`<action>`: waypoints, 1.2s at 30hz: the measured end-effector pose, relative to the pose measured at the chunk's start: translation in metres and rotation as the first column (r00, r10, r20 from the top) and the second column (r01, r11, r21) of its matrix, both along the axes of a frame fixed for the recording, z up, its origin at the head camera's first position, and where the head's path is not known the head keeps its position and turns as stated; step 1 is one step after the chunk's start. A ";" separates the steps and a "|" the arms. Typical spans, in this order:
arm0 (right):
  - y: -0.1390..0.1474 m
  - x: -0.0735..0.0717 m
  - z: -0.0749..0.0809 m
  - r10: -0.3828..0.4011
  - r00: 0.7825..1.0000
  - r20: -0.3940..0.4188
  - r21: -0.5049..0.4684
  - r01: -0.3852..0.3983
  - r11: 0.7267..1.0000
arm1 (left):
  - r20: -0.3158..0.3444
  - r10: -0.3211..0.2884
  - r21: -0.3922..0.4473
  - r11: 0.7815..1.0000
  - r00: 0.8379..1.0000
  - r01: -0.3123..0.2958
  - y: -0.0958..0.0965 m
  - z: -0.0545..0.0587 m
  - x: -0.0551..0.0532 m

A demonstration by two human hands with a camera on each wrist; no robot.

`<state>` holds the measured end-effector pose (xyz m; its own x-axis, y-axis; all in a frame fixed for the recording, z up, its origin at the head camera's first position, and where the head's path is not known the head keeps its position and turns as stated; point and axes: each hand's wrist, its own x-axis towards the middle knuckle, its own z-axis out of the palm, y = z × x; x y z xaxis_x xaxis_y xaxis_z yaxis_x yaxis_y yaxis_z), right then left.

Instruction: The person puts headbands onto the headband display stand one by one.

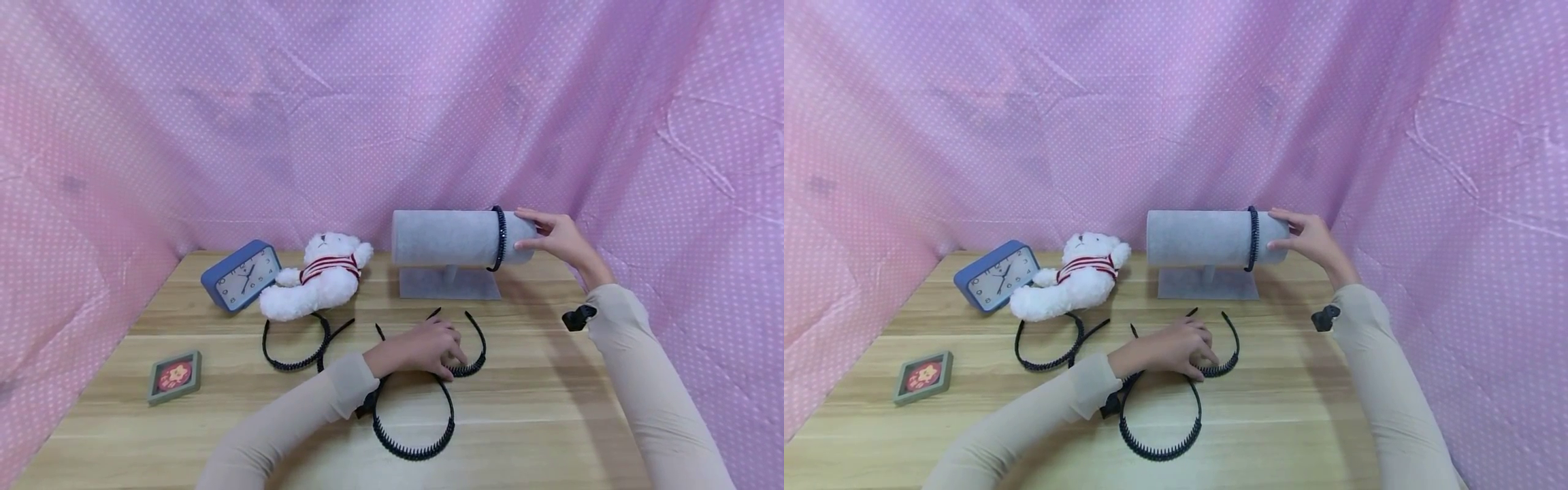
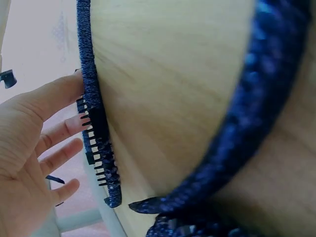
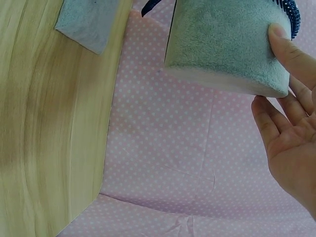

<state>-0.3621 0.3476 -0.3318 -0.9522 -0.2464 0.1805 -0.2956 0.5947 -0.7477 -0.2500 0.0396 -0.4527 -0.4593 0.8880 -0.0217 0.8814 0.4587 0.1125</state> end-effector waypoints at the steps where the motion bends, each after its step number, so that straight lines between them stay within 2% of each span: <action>1: 0.000 0.000 0.000 0.003 1.000 -0.003 -0.001 -0.003 1.000 | -0.007 0.001 0.007 1.000 1.000 -0.001 0.000 -0.001 0.000; 7: 0.003 0.004 0.000 -0.008 1.000 -0.006 0.008 0.008 1.000 | -0.046 0.005 0.034 0.999 0.999 -0.004 0.001 -0.006 -0.001; 14: 0.006 0.005 0.000 -0.029 0.998 0.050 0.013 0.028 1.000 | -0.011 0.041 0.088 0.995 0.999 -0.040 -0.002 -0.013 -0.003; 18: 0.005 0.005 0.001 -0.032 0.997 0.065 0.008 0.031 0.999 | 0.014 0.064 0.129 0.989 0.998 -0.065 -0.005 -0.013 -0.006; 27: 0.003 0.004 -0.001 -0.028 0.999 0.037 -0.009 0.028 1.000 | 0.043 0.063 0.197 0.978 0.997 -0.071 -0.010 0.003 -0.012; 32: 0.002 0.001 -0.003 -0.020 0.999 0.025 -0.012 0.021 1.000 | 0.106 0.073 0.287 0.953 0.992 -0.101 -0.012 0.014 -0.014; 36: 0.003 0.000 -0.003 -0.026 0.999 0.039 -0.014 0.026 1.000 | 0.150 0.085 0.359 0.924 0.985 -0.134 -0.011 0.022 -0.018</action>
